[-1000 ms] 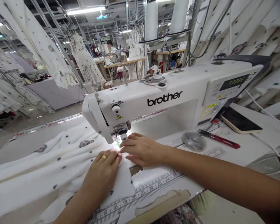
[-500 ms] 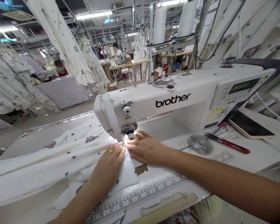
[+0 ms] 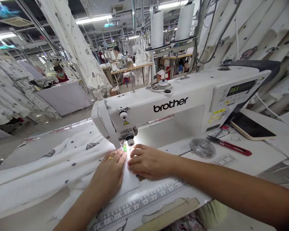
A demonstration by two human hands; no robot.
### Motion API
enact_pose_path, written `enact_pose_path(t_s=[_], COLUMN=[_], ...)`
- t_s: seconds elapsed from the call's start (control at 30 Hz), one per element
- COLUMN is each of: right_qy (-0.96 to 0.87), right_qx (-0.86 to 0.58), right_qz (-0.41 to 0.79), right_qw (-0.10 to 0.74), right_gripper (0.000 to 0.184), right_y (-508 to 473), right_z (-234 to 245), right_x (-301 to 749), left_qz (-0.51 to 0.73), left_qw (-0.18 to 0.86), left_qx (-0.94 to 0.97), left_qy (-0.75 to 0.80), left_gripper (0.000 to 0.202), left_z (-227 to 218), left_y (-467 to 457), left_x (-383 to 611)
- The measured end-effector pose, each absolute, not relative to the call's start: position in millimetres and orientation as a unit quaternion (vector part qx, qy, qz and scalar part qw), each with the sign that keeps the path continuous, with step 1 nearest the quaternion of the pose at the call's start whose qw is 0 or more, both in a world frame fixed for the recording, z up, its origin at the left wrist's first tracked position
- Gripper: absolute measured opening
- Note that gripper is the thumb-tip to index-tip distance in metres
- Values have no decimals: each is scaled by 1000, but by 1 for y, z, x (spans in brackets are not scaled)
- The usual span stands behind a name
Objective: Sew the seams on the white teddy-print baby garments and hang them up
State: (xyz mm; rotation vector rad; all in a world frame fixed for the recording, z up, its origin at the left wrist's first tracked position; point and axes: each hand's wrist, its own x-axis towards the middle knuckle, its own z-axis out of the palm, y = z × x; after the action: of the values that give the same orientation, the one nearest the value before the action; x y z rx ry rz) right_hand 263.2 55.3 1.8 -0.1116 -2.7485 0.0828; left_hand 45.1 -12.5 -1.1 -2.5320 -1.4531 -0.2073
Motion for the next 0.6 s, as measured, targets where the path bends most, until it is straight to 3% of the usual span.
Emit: enact_pose_path(t_s=[0.13, 0.33, 0.6], right_qy=[-980, -979, -973], right_qx=[-44, 25, 111], right_qz=[45, 74, 84], right_qw=[187, 190, 186], right_gripper=[22, 18, 21], right_y=[55, 53, 47], right_z=[2, 3, -5], right_x=[263, 266, 263], left_qz=[-30, -50, -134], left_qw=[99, 131, 179], left_qx=[-854, -850, -840], left_qy=[-509, -508, -494], left_gripper=[40, 57, 23], left_z=[5, 5, 7], left_y=[-10, -32, -50], left_x=[48, 51, 34])
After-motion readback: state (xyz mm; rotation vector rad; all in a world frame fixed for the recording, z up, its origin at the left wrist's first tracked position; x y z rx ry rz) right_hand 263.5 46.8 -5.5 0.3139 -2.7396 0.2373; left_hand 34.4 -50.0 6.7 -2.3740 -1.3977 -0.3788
